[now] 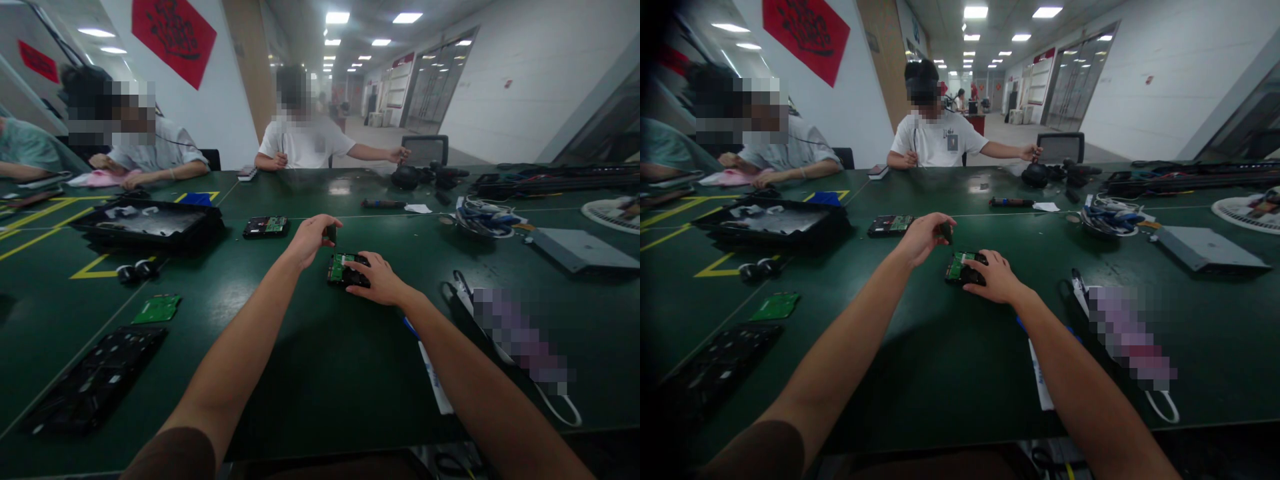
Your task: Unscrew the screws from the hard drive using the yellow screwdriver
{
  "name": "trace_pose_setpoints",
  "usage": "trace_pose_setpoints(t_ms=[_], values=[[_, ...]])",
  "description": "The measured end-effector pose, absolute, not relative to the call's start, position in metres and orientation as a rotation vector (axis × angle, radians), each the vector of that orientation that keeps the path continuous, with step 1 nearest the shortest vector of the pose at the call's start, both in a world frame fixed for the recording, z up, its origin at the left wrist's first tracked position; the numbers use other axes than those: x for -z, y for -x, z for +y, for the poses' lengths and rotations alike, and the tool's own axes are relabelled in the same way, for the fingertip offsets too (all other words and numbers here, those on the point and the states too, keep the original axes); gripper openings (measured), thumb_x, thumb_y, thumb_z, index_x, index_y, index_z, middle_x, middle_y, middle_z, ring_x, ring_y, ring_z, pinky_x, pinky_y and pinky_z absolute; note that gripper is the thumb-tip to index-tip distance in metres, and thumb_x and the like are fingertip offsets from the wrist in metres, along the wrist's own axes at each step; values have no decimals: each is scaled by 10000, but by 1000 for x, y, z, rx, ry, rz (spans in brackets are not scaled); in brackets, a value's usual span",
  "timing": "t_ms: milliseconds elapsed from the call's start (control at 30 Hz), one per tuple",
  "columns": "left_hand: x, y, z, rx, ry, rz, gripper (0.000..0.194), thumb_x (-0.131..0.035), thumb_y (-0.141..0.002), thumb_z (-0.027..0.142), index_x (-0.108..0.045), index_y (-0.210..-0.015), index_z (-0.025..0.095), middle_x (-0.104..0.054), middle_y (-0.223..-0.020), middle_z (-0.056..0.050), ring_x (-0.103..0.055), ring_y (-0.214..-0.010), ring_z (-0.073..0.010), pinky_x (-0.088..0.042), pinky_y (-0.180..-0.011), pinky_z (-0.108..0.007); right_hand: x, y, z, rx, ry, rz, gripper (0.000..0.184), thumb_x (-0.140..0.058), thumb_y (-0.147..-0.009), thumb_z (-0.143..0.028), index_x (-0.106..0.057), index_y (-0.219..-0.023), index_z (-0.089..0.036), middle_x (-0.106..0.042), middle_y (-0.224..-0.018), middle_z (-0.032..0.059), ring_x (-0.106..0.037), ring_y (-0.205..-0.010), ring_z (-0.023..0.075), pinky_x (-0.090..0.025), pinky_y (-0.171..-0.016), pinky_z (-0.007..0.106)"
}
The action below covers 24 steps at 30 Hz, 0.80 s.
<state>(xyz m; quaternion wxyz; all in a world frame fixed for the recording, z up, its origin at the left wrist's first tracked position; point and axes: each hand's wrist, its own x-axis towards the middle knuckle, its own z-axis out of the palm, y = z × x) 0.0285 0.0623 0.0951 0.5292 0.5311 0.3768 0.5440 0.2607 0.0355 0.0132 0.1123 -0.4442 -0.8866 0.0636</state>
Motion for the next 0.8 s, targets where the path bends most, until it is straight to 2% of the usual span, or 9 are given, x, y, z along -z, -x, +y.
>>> trace_pose_setpoints(t_ms=[167,300,533,700,800], values=[[-96,-32,60,-1250,-1194,865,221,-642,-828,338,-661,-942,149,-707,-854,-93,-674,-782,-192,-524,-586,-263,-10,-261,36,-165,1292,-2586,716,-602,-889,-713,-463,-1521,-406,-356,-1566,127,-320,-1449,418,-322,-1140,663],[-92,-35,62,-1279,-1104,836,210,-651,-809,328,-607,-935,166,-721,-884,-95,-694,-818,-207,-556,-606,-287,-8,-262,37,-154,1281,-2581,728,-603,-883,-720,-463,-1524,-403,-371,-1558,131,-329,-1441,418,-324,-1138,659],[-95,-31,60,-1357,-1282,942,210,-626,-808,338,-712,-853,152,-660,-862,-63,-621,-769,-159,-518,-557,-227,-6,-262,39,-151,1288,-2584,725,-610,-882,-710,-464,-1523,-406,-359,-1567,129,-320,-1450,423,-315,-1146,659],[-94,-32,61,-1282,-1146,849,232,-636,-803,336,-660,-950,158,-703,-876,-84,-680,-815,-206,-549,-580,-277,-7,-262,38,-159,1296,-2584,723,-604,-884,-709,-464,-1524,-404,-357,-1572,127,-311,-1454,423,-315,-1145,656],[-92,-32,64,-1307,-1092,850,209,-641,-786,331,-636,-912,164,-720,-905,-96,-689,-848,-216,-567,-617,-299,-8,-261,38,-169,1303,-2591,730,-601,-882,-715,-461,-1527,-402,-362,-1566,127,-311,-1452,425,-310,-1147,663]])
